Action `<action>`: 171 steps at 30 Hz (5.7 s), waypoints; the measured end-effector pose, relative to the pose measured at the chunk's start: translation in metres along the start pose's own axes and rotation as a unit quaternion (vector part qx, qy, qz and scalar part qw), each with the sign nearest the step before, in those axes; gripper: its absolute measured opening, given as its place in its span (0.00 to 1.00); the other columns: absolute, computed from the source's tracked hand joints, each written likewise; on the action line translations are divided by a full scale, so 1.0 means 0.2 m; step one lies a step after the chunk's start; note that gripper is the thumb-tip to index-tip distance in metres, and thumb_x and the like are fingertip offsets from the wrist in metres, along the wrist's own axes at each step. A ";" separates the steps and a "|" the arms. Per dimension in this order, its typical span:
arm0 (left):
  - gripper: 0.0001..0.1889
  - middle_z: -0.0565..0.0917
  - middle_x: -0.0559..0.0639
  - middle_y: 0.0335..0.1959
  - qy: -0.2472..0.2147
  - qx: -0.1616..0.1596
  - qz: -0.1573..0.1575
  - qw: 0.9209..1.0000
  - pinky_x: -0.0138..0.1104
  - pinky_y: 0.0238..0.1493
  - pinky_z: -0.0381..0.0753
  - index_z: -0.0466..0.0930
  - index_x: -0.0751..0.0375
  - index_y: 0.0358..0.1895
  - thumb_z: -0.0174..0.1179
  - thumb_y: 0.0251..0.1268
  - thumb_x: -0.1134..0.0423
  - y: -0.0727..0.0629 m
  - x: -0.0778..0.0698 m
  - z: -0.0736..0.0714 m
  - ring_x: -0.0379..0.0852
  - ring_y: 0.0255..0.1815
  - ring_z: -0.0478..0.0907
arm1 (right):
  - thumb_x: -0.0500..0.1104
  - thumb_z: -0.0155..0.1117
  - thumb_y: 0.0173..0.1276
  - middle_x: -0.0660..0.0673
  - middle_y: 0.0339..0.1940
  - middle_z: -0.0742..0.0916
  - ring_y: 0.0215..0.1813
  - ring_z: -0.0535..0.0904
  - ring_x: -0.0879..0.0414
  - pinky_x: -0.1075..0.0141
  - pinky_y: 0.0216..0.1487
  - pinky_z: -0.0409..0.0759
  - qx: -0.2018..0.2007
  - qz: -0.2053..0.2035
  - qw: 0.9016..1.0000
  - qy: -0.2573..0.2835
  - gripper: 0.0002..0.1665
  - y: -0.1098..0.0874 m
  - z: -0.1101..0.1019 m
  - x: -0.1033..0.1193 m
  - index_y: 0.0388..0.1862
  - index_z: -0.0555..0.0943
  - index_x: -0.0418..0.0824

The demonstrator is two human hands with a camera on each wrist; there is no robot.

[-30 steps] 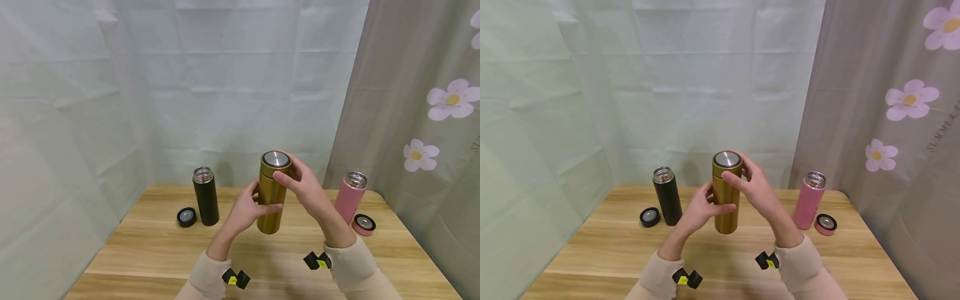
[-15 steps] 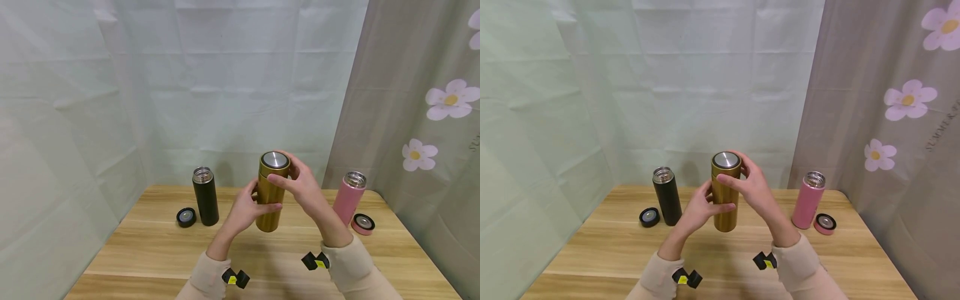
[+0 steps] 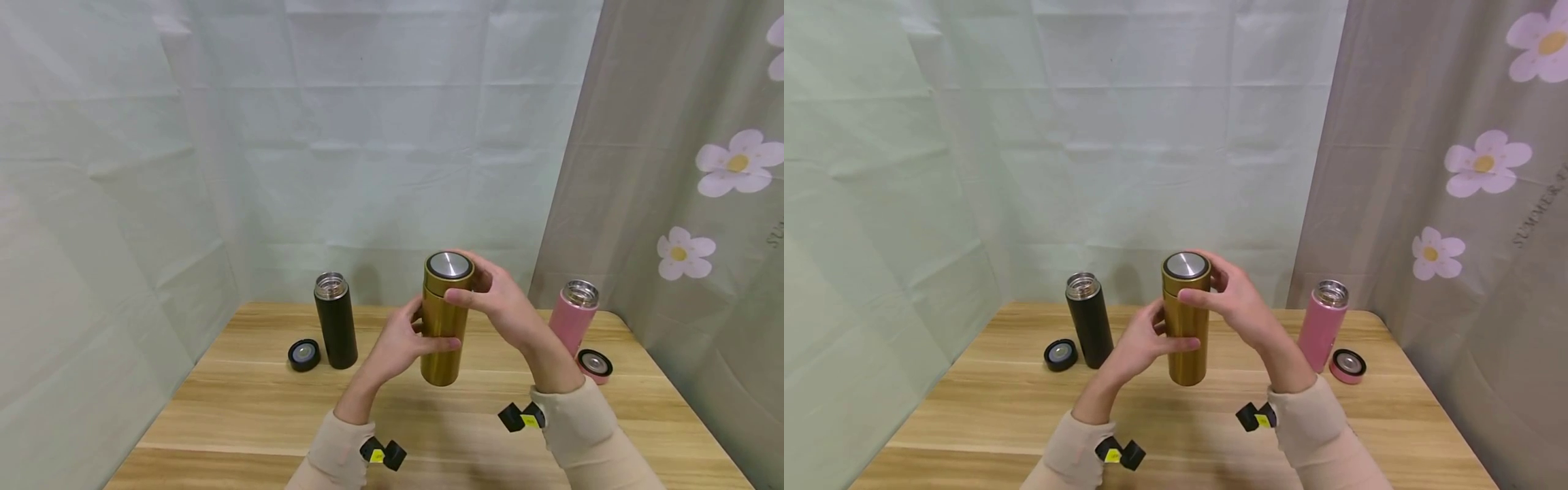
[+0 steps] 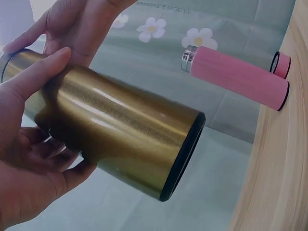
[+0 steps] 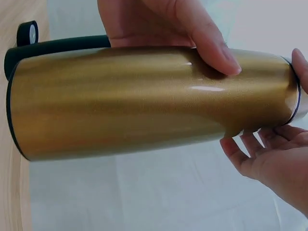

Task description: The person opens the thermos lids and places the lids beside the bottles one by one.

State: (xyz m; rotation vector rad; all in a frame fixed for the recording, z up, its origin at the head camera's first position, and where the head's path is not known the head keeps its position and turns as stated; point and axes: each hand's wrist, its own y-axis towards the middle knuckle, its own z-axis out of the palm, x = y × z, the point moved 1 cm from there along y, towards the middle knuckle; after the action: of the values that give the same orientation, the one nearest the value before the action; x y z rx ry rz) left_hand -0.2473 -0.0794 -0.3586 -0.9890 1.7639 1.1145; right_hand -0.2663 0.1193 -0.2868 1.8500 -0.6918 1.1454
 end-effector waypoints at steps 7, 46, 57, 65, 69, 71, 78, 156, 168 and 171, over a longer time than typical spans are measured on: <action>0.40 0.80 0.48 0.63 -0.010 -0.036 -0.019 0.999 0.56 0.64 0.78 0.69 0.47 0.73 0.79 0.58 0.49 0.00 0.01 0.02 0.53 0.62 0.80 | 0.52 0.72 0.72 0.44 0.70 0.79 0.71 0.75 0.45 0.39 0.72 0.69 -0.044 0.002 0.999 -0.013 0.41 -0.01 0.06 0.00 0.80 0.67 0.50; 0.40 0.79 0.48 0.65 -0.014 -0.006 -0.024 1.000 0.56 0.68 0.75 0.69 0.47 0.74 0.78 0.59 0.50 0.00 -0.01 0.00 0.52 0.66 0.77 | 0.46 0.73 0.70 0.43 0.64 0.82 0.64 0.79 0.45 0.47 0.66 0.74 -0.036 0.009 0.999 0.001 0.39 0.01 0.05 0.03 0.78 0.70 0.49; 0.41 0.79 0.49 0.63 -0.023 -0.005 -0.026 0.999 0.54 0.66 0.77 0.68 0.47 0.75 0.78 0.59 0.49 0.00 -0.02 0.01 0.52 0.63 0.78 | 0.48 0.69 0.73 0.43 0.69 0.80 0.69 0.76 0.45 0.46 0.69 0.73 -0.016 0.001 1.000 0.010 0.40 -0.01 0.03 0.01 0.81 0.66 0.49; 0.43 0.79 0.50 0.64 -0.007 -0.035 -0.033 0.999 0.56 0.64 0.78 0.67 0.49 0.75 0.78 0.59 0.48 0.00 -0.02 0.02 0.54 0.62 0.79 | 0.47 0.71 0.71 0.43 0.68 0.80 0.69 0.75 0.46 0.42 0.70 0.70 -0.091 0.008 0.996 -0.017 0.41 -0.01 0.11 0.03 0.80 0.66 0.49; 0.41 0.79 0.49 0.63 -0.008 -0.023 -0.025 0.999 0.55 0.64 0.78 0.68 0.48 0.75 0.78 0.59 0.47 0.00 -0.02 0.01 0.53 0.62 0.79 | 0.46 0.72 0.70 0.44 0.66 0.81 0.67 0.77 0.47 0.45 0.69 0.72 -0.080 0.016 0.997 -0.011 0.40 -0.01 0.09 0.04 0.79 0.68 0.50; 0.41 0.79 0.49 0.63 -0.012 -0.012 -0.020 1.000 0.55 0.64 0.78 0.69 0.46 0.74 0.78 0.59 0.48 0.00 -0.02 0.00 0.52 0.62 0.78 | 0.44 0.72 0.70 0.43 0.66 0.82 0.66 0.77 0.47 0.46 0.69 0.72 -0.060 0.015 0.998 0.006 0.39 0.00 0.07 0.04 0.78 0.69 0.49; 0.39 0.79 0.48 0.62 -0.021 0.007 -0.014 1.000 0.54 0.65 0.77 0.69 0.44 0.74 0.77 0.60 0.50 0.00 -0.02 0.00 0.51 0.61 0.78 | 0.41 0.68 0.73 0.40 0.67 0.81 0.66 0.77 0.44 0.48 0.69 0.71 -0.009 0.010 0.999 0.037 0.39 0.00 0.02 0.02 0.81 0.66 0.48; 0.40 0.80 0.50 0.62 -0.035 -0.034 -0.033 0.998 0.55 0.64 0.78 0.68 0.50 0.73 0.78 0.59 0.52 0.00 -0.03 0.01 0.53 0.60 0.80 | 0.48 0.70 0.72 0.39 0.69 0.79 0.69 0.75 0.43 0.43 0.71 0.69 -0.065 0.019 0.998 0.013 0.41 0.01 0.07 0.01 0.79 0.65 0.43; 0.41 0.78 0.51 0.66 -0.045 -0.041 -0.046 0.997 0.57 0.66 0.76 0.66 0.50 0.75 0.77 0.60 0.51 0.00 -0.03 0.02 0.55 0.64 0.78 | 0.49 0.72 0.71 0.41 0.71 0.77 0.72 0.72 0.41 0.38 0.71 0.68 -0.083 0.020 0.996 -0.009 0.44 0.01 0.10 0.01 0.81 0.62 0.49; 0.42 0.78 0.52 0.67 -0.038 -0.049 -0.050 0.997 0.58 0.67 0.75 0.66 0.52 0.75 0.78 0.60 0.51 0.00 -0.02 0.02 0.56 0.65 0.78 | 0.48 0.74 0.70 0.42 0.69 0.77 0.70 0.73 0.41 0.39 0.70 0.69 -0.115 0.022 0.993 -0.017 0.44 0.02 0.14 0.00 0.79 0.62 0.48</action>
State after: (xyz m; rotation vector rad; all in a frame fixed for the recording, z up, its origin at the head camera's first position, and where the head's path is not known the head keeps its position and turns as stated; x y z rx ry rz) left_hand -0.2450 -0.0748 -0.3552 -1.0676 1.5943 1.1692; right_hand -0.2565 0.0934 -0.2914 1.6692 -0.8524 1.0177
